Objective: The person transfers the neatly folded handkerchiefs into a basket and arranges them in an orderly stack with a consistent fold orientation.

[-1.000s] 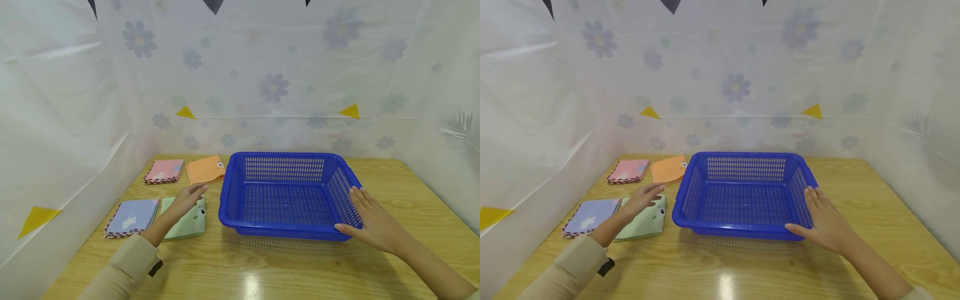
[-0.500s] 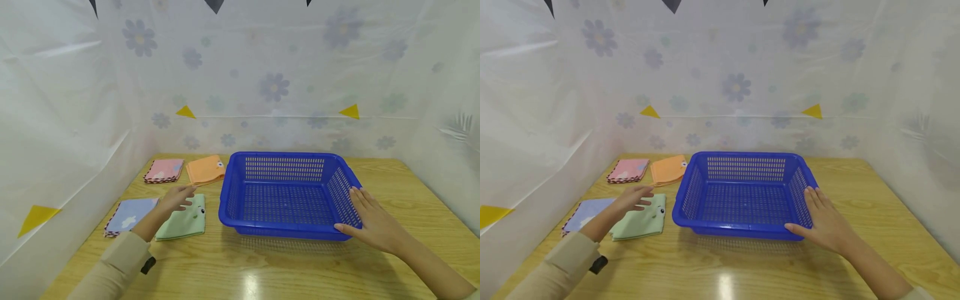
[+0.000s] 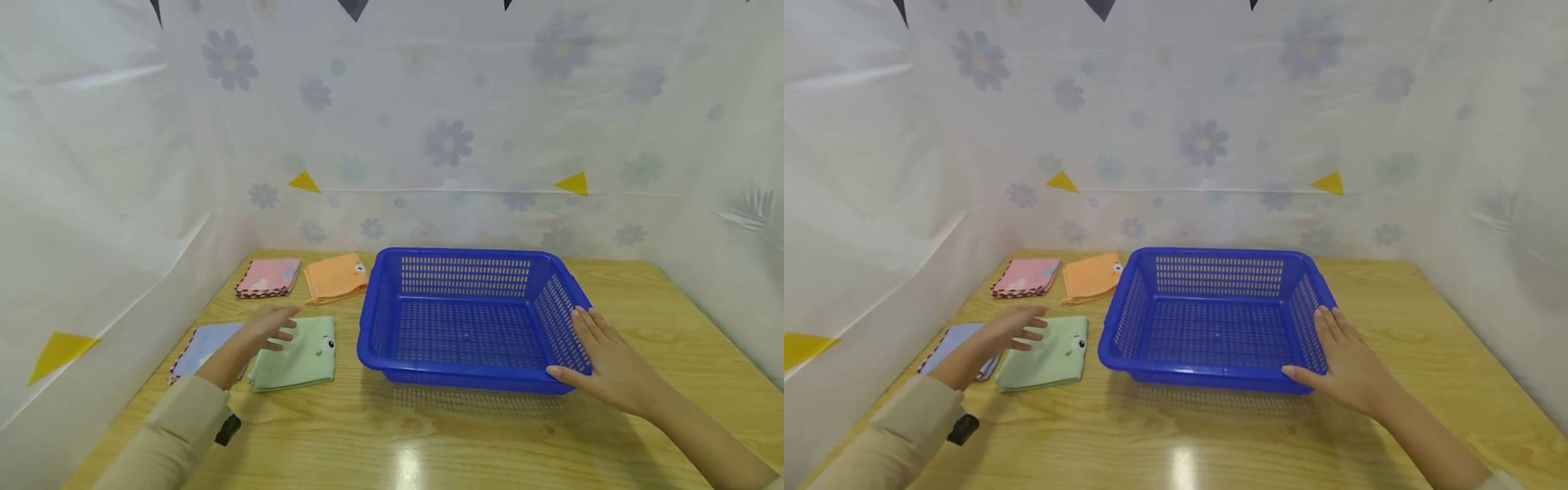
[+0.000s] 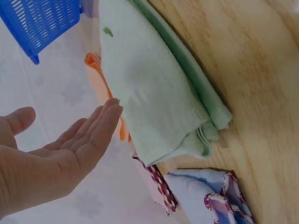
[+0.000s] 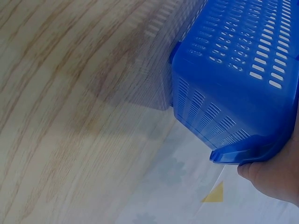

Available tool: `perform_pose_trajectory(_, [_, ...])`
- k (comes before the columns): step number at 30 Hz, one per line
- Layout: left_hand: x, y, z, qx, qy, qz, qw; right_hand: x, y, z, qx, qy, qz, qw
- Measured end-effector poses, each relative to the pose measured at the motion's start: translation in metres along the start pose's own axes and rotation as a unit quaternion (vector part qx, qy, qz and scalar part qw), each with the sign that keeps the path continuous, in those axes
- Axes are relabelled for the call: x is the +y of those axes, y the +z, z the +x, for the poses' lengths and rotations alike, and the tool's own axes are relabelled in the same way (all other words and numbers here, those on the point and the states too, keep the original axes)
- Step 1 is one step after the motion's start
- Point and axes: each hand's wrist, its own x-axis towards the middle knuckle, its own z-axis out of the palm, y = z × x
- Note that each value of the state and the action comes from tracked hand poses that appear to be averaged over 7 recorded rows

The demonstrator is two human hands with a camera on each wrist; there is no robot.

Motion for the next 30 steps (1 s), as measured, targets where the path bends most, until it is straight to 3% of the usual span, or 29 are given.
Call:
perform_pose_trajectory(16, [-0.015,-0.023,-0.006,0.059,-0.048,0.035,0.9965,-0.001,-0.001,-0.001,0.001,-0.001,-0.003,1.0000])
perform_pose_trajectory(30, [-0.032,-0.035,-0.001,0.063,-0.078,0.046,0.9940,-0.002,-0.002,-0.001,-0.001,0.000,-0.001,1.0000])
